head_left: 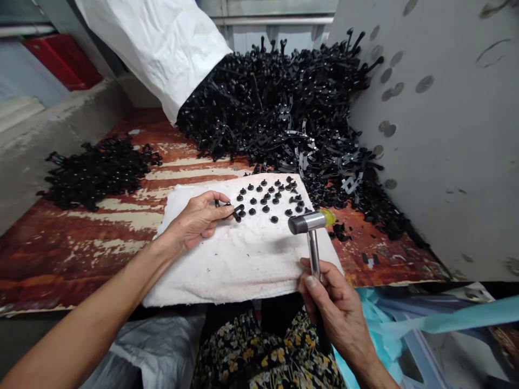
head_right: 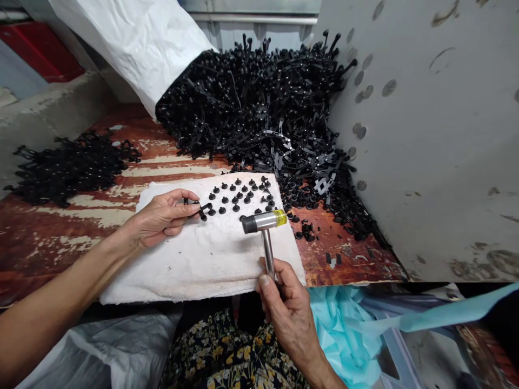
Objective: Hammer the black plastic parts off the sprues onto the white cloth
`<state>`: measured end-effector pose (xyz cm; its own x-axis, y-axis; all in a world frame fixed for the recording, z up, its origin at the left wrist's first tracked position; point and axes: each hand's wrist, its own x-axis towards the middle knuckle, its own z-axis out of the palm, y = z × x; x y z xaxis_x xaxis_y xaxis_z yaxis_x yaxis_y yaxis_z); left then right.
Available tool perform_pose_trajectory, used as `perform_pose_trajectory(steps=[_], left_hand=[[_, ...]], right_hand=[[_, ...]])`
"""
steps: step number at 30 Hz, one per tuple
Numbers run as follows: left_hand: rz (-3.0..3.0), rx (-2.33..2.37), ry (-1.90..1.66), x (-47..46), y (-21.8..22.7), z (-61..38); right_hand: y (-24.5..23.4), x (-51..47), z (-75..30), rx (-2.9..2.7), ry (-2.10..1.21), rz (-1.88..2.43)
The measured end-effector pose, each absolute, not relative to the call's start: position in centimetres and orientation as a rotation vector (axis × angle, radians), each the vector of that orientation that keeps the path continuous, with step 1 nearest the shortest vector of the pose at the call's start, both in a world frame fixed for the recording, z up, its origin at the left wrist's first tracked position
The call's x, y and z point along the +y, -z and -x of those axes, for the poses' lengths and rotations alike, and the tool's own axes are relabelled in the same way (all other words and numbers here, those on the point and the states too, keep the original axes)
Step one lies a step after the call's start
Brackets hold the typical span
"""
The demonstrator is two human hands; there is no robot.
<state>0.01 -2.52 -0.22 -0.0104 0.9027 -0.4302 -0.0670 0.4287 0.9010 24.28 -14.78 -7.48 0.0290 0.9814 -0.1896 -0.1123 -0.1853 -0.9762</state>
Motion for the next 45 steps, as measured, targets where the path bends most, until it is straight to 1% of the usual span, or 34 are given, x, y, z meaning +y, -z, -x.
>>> perform_pose_trajectory(steps=[13, 45], left_hand=[[-0.825, 1.367, -0.933, -2.46, 0.43, 0.05], [-0.827, 1.372, -0.951, -2.43, 0.51, -0.05]], right_hand=[[6.49, -14.59, -23.81, -0.974, -1.357, 1.280], [6.97, -14.79, -24.07, -0.987, -1.335, 1.285]])
